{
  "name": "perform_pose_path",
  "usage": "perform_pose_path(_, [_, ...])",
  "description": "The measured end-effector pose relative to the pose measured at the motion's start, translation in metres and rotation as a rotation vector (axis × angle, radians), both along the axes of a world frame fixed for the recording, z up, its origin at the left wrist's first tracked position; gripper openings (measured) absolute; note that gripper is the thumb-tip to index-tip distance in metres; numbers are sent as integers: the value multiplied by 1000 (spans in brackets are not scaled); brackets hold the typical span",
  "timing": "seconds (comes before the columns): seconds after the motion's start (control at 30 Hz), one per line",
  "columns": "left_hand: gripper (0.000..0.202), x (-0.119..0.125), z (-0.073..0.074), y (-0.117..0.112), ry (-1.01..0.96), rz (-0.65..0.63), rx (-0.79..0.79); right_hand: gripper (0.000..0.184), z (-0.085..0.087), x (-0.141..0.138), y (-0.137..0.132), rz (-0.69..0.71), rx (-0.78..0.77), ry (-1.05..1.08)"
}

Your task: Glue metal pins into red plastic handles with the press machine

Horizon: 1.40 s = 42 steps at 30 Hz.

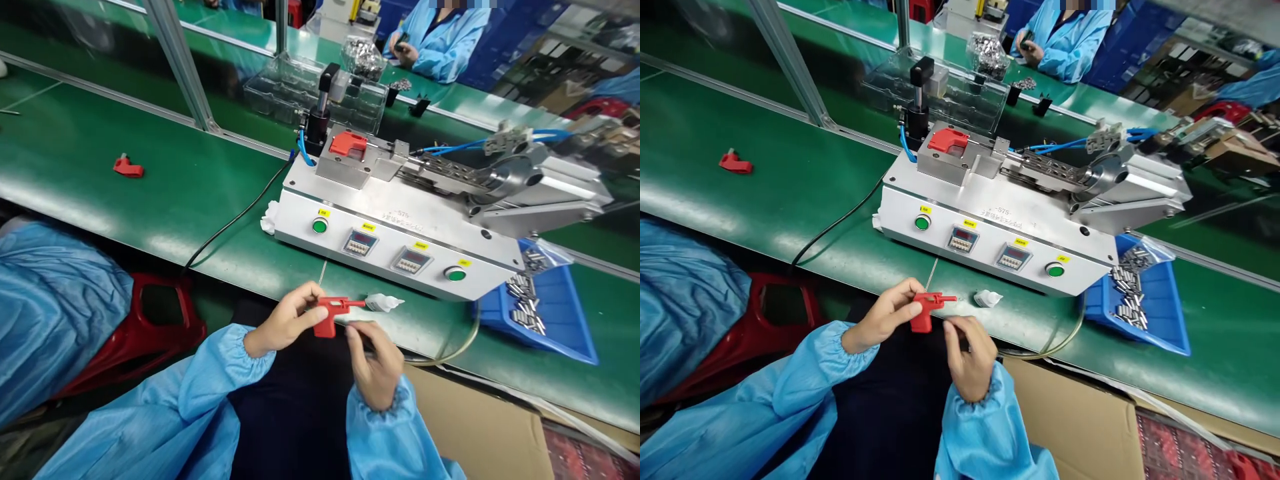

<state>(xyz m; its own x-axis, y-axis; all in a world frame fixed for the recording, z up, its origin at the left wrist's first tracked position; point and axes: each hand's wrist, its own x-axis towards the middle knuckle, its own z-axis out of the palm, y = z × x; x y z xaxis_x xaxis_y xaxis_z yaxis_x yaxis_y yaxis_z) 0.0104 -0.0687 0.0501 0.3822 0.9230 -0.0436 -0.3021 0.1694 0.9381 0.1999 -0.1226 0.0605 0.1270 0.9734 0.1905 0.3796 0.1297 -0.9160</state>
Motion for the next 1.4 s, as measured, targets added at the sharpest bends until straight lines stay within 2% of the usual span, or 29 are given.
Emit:
perform_pose_path(0.07, [49, -2, -2, 8, 43, 62, -21, 12, -9, 18, 0, -269, 277, -194])
perform_pose_path(0.1, [50, -1, -4, 12, 52, 81, -28, 19, -14, 27, 2, -374, 350, -226])
perform_pose_path(0.17, [51, 2, -8, 22, 50, 78, -44, 42, -24, 43, 11, -465, 333, -213])
perform_pose_path(0.23, [52, 8, -13, 31, 33, 45, -66, 55, -32, 52, 22, -386, 181, -205])
perform_pose_path(0.3, [53, 14, -18, 36, 21, 28, -81, 44, -36, 54, 32, -278, 84, -244])
perform_pose_path(0.37, [54, 19, -21, 38, 13, 38, -78, 28, -37, 51, 39, -215, 64, -268])
perform_pose_path(0.43, [54, 20, -23, 37, 17, 43, -71, 24, -36, 47, 42, -187, 62, -216])
perform_pose_path(0.6, [46, 14, -24, 32, 99, -6, -13, 35, -32, 47, 47, -9, -30, 72])
perform_pose_path(0.67, [45, 12, -23, 33, 133, 32, 29, 40, -33, 48, 51, 51, -54, 119])
perform_pose_path(0.8, [47, 9, -21, 40, 145, 130, 39, 49, -33, 46, 57, 33, -59, 307])
perform_pose_path(0.9, [50, 7, -19, 45, 113, 102, 0, 47, -30, 45, 57, 33, -100, 508])
perform_pose_path(1.0, [50, 6, -19, 48, 77, 32, -55, 41, -27, 46, 56, 24, -119, 623])
perform_pose_path(1.1, [49, 6, -20, 49, 72, -21, -101, 39, -28, 49, 56, -11, -86, 696])
perform_pose_path(1.23, [50, 8, -22, 48, 81, -9, -113, 42, -29, 51, 59, -33, -60, 722])
perform_pose_path(1.4, [49, 8, -20, 45, 134, -9, -99, 47, -24, 50, 61, -18, -156, 720])
